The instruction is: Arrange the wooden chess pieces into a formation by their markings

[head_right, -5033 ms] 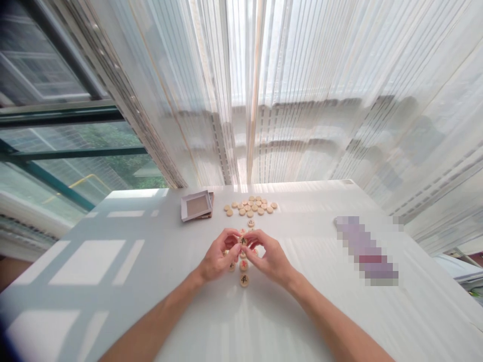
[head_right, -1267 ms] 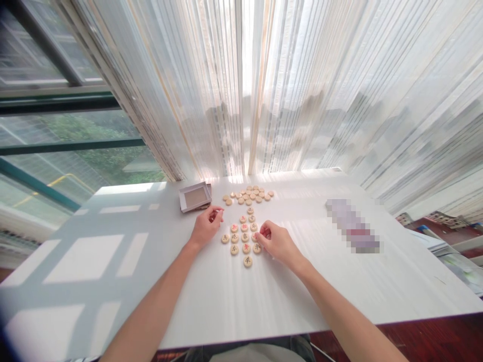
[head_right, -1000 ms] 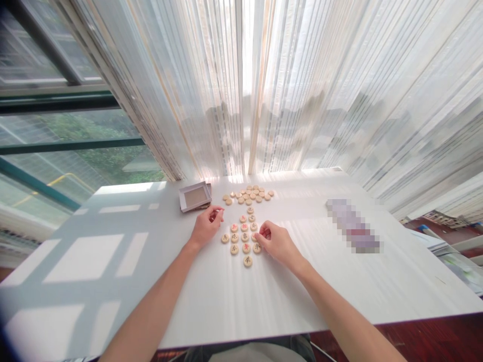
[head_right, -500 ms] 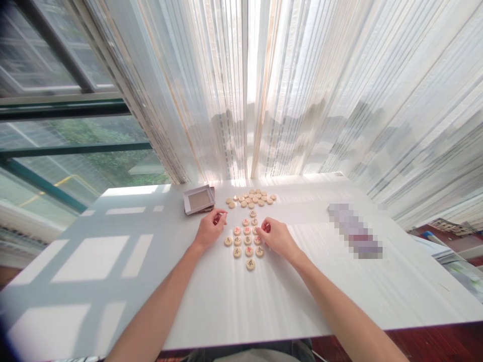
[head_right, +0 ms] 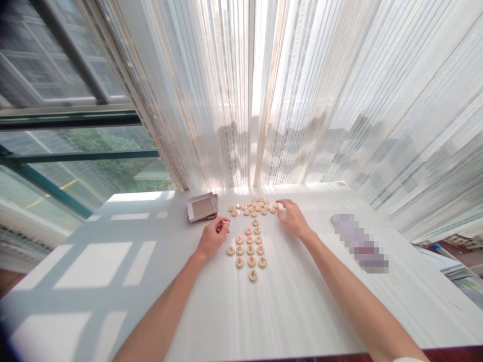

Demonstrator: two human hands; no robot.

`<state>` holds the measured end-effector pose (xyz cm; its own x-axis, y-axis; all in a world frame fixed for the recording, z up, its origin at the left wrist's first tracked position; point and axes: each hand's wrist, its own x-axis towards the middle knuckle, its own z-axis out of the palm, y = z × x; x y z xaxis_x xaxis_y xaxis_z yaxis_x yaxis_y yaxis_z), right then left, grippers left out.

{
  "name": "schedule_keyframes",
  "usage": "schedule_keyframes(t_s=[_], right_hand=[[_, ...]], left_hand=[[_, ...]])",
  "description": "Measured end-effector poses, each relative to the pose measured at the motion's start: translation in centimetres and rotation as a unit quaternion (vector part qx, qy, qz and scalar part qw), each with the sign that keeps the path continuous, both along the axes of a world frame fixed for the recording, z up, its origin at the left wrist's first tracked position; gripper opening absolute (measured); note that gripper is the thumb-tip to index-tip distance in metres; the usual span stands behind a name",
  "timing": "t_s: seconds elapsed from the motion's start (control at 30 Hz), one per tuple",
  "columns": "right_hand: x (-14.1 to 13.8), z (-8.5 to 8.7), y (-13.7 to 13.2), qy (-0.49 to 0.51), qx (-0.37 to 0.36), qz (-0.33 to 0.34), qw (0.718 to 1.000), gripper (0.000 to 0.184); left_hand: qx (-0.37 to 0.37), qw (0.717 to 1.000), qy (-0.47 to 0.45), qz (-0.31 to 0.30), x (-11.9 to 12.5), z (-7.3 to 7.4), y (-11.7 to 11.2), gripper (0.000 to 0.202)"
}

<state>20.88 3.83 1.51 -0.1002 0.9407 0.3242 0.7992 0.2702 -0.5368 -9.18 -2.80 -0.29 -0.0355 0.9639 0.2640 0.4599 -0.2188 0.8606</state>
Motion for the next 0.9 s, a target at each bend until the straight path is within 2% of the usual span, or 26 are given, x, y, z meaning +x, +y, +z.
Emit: schedule_keyframes(t_s=[0.13,0.27,0.4,0.47,0.53,0.6,0.67,0.7,0.77,0.9], right_hand=[[0.8,-0.5,1.9,-0.049,0.009,0.058,0.997,0.035],[1.0,-0.7,1.7,-0.08,0.002,0.062,0.995,0.032],[1.8,0.1,-0.8,-0.099,-0.019,0.027,0.995,0.031],[2.2,1.4,-2.8,-0.104,-0.045,0.017,0.993,0.029],[2.1,3.3,-4.9,-0.096,-0.085,0.041,0.991,0.025],[1.3,5.6,-6.5,-0.003,-0.168,0.149,0.975,0.024],[0.0,7.3,-7.5,0.1,-0.235,0.247,0.935,0.028],[-0.8,7.8,-7.7,0.155,-0.247,0.268,0.919,0.03],[-2.5,7.8,-7.9,0.247,-0.252,0.282,0.892,0.036],[-4.9,5.6,-8.4,0.374,-0.28,0.289,0.835,0.039]], left_hand=[[0.004,1.0,-0.005,-0.001,0.0,0.1,-0.1,0.026],[0.004,1.0,-0.009,0.001,0.1,0.2,-0.1,0.026],[0.007,1.0,-0.002,0.003,0.1,0.3,-0.2,0.026],[0.01,1.0,0.003,0.002,0.1,0.3,-0.2,0.026],[0.01,1.0,0.006,0.001,0.0,0.3,-0.2,0.026],[0.009,1.0,0.005,0.0,0.1,0.4,-0.3,0.026],[0.014,1.0,0.003,0.0,0.2,0.7,-0.5,0.026],[0.021,1.0,0.005,-0.003,0.4,0.9,-0.8,0.025],[0.042,0.999,0.012,-0.011,0.9,1.6,-1.4,0.025],[0.094,0.993,0.049,-0.053,2.4,3.0,-3.2,0.021]])
